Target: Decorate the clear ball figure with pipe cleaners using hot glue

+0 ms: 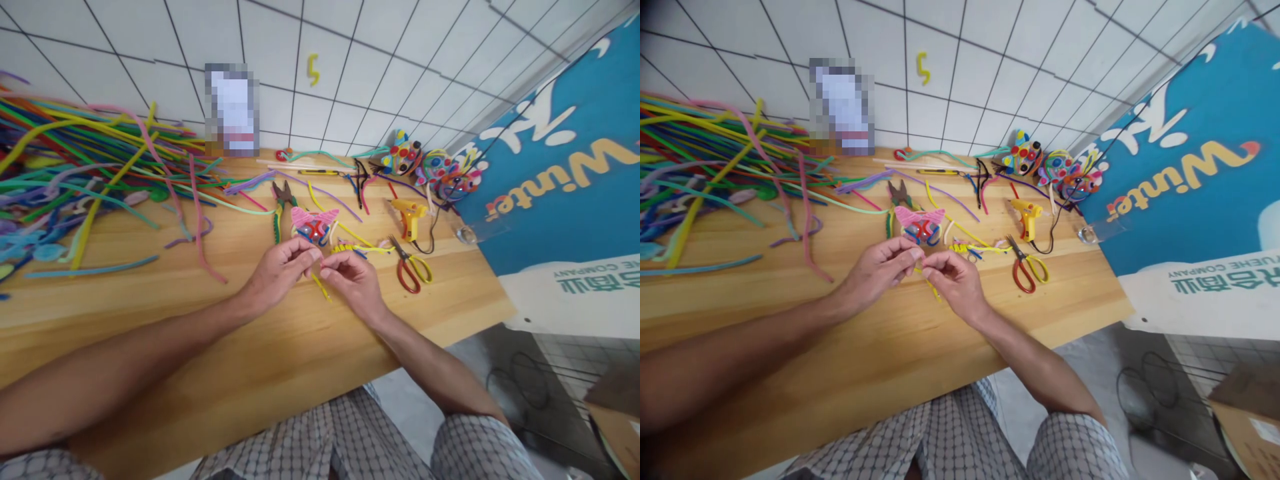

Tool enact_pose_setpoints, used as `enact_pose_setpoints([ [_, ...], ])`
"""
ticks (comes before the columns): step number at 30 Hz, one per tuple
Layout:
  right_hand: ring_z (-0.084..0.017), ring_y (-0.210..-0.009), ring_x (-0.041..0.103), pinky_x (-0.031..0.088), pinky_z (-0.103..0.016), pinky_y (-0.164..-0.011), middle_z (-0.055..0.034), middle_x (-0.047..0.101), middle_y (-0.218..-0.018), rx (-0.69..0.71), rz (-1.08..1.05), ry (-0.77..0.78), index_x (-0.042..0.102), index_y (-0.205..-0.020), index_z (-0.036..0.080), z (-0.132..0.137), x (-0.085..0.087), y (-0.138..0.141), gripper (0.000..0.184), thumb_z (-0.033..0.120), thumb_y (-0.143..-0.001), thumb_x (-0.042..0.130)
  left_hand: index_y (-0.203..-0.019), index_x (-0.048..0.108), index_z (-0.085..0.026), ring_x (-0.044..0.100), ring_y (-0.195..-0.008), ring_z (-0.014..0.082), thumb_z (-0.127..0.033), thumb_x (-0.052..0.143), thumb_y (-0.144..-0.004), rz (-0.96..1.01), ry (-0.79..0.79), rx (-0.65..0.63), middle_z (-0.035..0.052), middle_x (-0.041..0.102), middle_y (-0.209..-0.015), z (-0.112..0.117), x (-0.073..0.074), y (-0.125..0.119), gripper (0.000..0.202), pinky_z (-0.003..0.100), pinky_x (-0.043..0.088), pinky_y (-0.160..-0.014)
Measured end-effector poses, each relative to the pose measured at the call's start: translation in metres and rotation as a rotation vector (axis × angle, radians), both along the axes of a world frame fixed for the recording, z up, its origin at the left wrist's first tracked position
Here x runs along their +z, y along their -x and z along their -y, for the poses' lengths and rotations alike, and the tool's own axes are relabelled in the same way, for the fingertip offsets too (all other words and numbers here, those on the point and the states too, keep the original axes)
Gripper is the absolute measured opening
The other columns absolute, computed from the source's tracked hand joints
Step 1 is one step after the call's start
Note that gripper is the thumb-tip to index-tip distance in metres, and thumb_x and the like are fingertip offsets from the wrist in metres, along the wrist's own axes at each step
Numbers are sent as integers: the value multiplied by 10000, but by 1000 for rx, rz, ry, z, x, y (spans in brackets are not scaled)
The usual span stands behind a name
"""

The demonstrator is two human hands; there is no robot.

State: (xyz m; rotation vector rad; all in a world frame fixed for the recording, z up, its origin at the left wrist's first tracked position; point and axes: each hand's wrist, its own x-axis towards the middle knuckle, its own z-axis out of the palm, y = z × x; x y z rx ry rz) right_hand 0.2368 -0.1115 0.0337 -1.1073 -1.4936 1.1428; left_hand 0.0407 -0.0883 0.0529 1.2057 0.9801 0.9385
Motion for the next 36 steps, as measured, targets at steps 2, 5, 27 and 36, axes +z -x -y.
enact_pose_setpoints([
  [2,-157,-783,730,614,-308,-778,-18,834,-908,-19,94,-111,806,-978,249,1,0,2,173,415,-977,855,-838,658,-203,402,-550,106,-506,735,-895,-10,-15,19,-33,580,-658,-1,0,1,317,250,314,-521],
  [5,-161,-781,729,612,-318,-794,-20,852,-920,-29,202,-260,823,-983,257,1,1,4,89,332,-1023,797,-781,654,-206,429,-571,116,-517,728,-898,-16,-40,40,-24,594,-649,0,1,2,341,260,355,-552],
  [27,-203,-924,811,645,-362,-888,-42,891,-1053,-119,342,-460,871,-1095,292,-11,-1,18,139,236,-1067,747,-919,559,-240,407,-619,141,-431,650,-1012,22,-192,475,-48,471,-714,-27,-20,14,231,288,383,-606],
  [36,-177,-886,828,654,-306,-839,-39,889,-1009,-197,439,-602,830,-1089,228,-15,-8,21,125,155,-1075,730,-1408,598,-254,585,-1493,344,-347,738,-917,-288,-518,73,123,662,-1554,-57,-49,33,519,533,481,-1271],
])
